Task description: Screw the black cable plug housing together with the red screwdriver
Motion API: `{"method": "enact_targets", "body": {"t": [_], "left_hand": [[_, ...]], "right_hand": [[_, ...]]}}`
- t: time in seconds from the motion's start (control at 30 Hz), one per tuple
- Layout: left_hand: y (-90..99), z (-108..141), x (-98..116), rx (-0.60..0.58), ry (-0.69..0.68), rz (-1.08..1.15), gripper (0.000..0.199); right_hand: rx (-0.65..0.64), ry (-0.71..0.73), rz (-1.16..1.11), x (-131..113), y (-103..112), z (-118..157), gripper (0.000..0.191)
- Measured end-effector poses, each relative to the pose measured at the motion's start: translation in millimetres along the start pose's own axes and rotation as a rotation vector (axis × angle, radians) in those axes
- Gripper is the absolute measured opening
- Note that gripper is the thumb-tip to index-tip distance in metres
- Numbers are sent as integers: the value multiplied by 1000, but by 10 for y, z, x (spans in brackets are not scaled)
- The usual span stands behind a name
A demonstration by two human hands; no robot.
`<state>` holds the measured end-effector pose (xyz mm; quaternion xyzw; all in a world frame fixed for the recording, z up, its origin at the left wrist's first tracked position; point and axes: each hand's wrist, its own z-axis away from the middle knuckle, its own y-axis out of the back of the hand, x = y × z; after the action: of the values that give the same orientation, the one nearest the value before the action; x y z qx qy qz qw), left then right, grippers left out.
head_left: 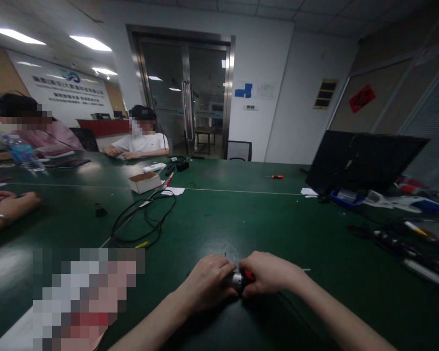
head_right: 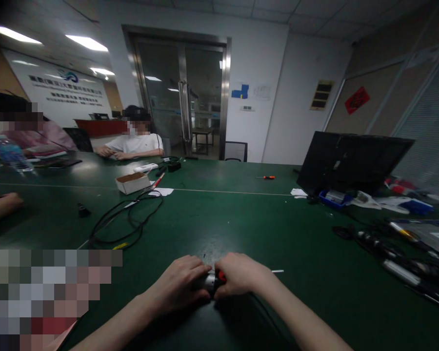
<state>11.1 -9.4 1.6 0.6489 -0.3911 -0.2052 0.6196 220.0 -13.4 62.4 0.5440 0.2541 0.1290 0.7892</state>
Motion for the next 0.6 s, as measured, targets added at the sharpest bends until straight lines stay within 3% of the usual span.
{"method": "enact_targets", "body": {"t": [0.2, 0.37, 0.47, 0.6], "left_hand": [[31, 19, 85, 13, -98, 142, 44], [-1, -14, -77, 145, 73, 169, 34], [-53, -48, -173, 190, 150, 173, 35], [-126, -78, -207, 185, 157, 155, 34]], "right_hand": [[120, -122, -109, -61, -304, 434, 23], [151, -274, -217, 43, -397, 861, 23], [163, -405, -279, 348, -560, 1211, 30], [310, -654, -287, 1120, -1037, 1808, 45]]}}
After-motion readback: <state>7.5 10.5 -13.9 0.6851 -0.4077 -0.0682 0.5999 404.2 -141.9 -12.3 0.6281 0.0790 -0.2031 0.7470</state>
